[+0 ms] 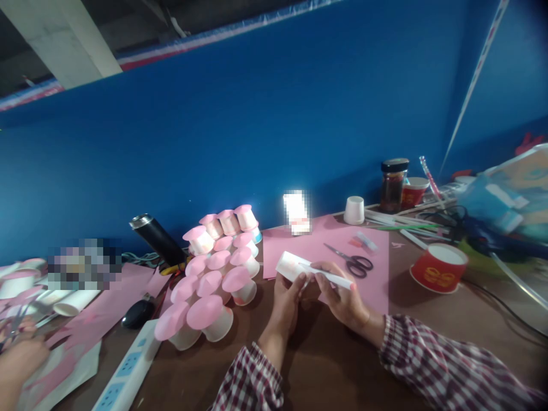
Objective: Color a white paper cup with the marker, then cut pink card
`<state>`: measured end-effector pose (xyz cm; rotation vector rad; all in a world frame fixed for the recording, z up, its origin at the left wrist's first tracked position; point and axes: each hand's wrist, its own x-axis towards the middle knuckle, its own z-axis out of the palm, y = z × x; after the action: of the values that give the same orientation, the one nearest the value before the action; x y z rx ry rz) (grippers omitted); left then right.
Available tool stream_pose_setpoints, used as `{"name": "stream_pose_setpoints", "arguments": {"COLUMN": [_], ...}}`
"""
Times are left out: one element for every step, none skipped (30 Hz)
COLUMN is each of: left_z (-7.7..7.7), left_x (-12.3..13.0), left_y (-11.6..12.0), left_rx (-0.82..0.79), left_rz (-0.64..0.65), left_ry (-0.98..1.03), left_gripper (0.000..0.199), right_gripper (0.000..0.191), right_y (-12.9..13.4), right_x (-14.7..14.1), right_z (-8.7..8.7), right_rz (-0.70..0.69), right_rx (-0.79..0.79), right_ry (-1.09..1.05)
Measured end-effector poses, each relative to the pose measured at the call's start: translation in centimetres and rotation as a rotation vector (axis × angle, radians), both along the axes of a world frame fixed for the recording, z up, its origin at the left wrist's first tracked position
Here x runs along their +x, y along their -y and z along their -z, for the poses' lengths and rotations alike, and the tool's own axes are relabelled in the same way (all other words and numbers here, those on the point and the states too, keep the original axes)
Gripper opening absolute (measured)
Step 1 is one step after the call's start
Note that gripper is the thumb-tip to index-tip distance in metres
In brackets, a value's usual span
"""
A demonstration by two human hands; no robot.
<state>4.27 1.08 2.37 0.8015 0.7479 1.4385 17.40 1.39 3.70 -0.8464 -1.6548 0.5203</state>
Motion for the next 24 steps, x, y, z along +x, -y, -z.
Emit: {"name": "stream_pose_setpoints", "arguments": {"left_z": [0.01,0.03,0.05,0.07,0.09,0.11,0.13,0.15,0.17,0.2,0.22,0.24,0.26,0.26,0.26,0.26,0.24,0.23,0.21,0.21,0.23,0.26,0.32,0.41], "left_x": [0.02,0.05,0.07,0.08,0.09,0.09,0.08,0.08,0.07,0.06,0.05,0.03,0.0,-0.04,-0.08,-0.12,-0.15,-0.17,-0.18,-0.17,-0.14,-0.11,-0.08,-0.05], "left_y": [-0.02,-0.04,-0.05,-0.05,-0.05,-0.05,-0.04,-0.04,-0.05,-0.07,-0.09,-0.11,-0.14,-0.16,-0.18,-0.2,-0.21,-0.22,-0.22,-0.23,-0.25,-0.27,-0.29,-0.32], "left_rx": [0.008,0.013,0.015,0.015,0.015,0.016,0.016,0.016,0.016,0.017,0.02,0.023,0.026,0.028,0.028,0.028,0.028,0.029,0.029,0.031,0.034,0.036,0.039,0.042], "left_rz": [-0.004,-0.007,-0.008,-0.006,-0.004,-0.003,-0.002,0.0,0.001,0.002,0.004,0.007,0.008,0.007,0.006,0.002,-0.002,-0.005,-0.006,-0.007,-0.007,-0.005,-0.002,0.001], "left_ry": [-0.001,-0.004,-0.008,-0.01,-0.01,-0.01,-0.008,-0.006,-0.003,0.0,0.002,0.008,0.015,0.021,0.026,0.029,0.03,0.029,0.026,0.023,0.018,0.012,0.004,-0.004], "left_gripper": [0.047,0.048,0.048,0.049,0.049,0.049,0.049,0.049,0.05,0.049,0.049,0.048,0.047,0.046,0.044,0.041,0.038,0.036,0.035,0.035,0.036,0.036,0.035,0.034], "right_gripper": [0.014,0.014,0.014,0.014,0.014,0.014,0.013,0.013,0.013,0.013,0.013,0.013,0.014,0.014,0.014,0.013,0.013,0.012,0.012,0.013,0.013,0.013,0.013,0.013], "right_y": [-0.03,-0.07,-0.12,-0.17,-0.22,-0.26,-0.31,-0.35,-0.39,-0.42,-0.45,-0.48,-0.51,-0.54,-0.56,-0.57,-0.58,-0.57,-0.56,-0.54,-0.51,-0.49,-0.48,-0.49], "right_x": [0.01,0.01,0.02,0.02,0.01,0.01,0.0,-0.01,-0.01,-0.01,-0.01,0.0,0.01,0.03,0.05,0.07,0.09,0.09,0.09,0.09,0.07,0.06,0.04,0.02], "right_z": [0.07,0.16,0.26,0.35,0.43,0.48,0.51,0.53,0.54,0.56,0.6,0.65,0.73,0.81,0.9,0.97,1.02,1.03,1.01,0.98,0.94,0.91,0.91,0.94], "right_rz": [0.004,0.008,0.011,0.012,0.013,0.012,0.013,0.015,0.019,0.019,0.016,0.011,0.009,0.009,0.013,0.018,0.022,0.019,0.014,0.009,0.007,0.007,0.011,0.015], "right_rx": [0.002,0.001,-0.001,-0.002,0.002,0.011,0.019,0.027,0.039,0.047,0.05,0.051,0.054,0.057,0.059,0.06,0.061,0.055,0.047,0.04,0.037,0.041,0.049,0.062], "right_ry": [0.0,-0.001,0.0,0.003,0.006,0.007,0.006,0.004,0.001,0.002,0.007,0.013,0.018,0.021,0.021,0.019,0.017,0.019,0.024,0.029,0.037,0.046,0.057,0.066]}}
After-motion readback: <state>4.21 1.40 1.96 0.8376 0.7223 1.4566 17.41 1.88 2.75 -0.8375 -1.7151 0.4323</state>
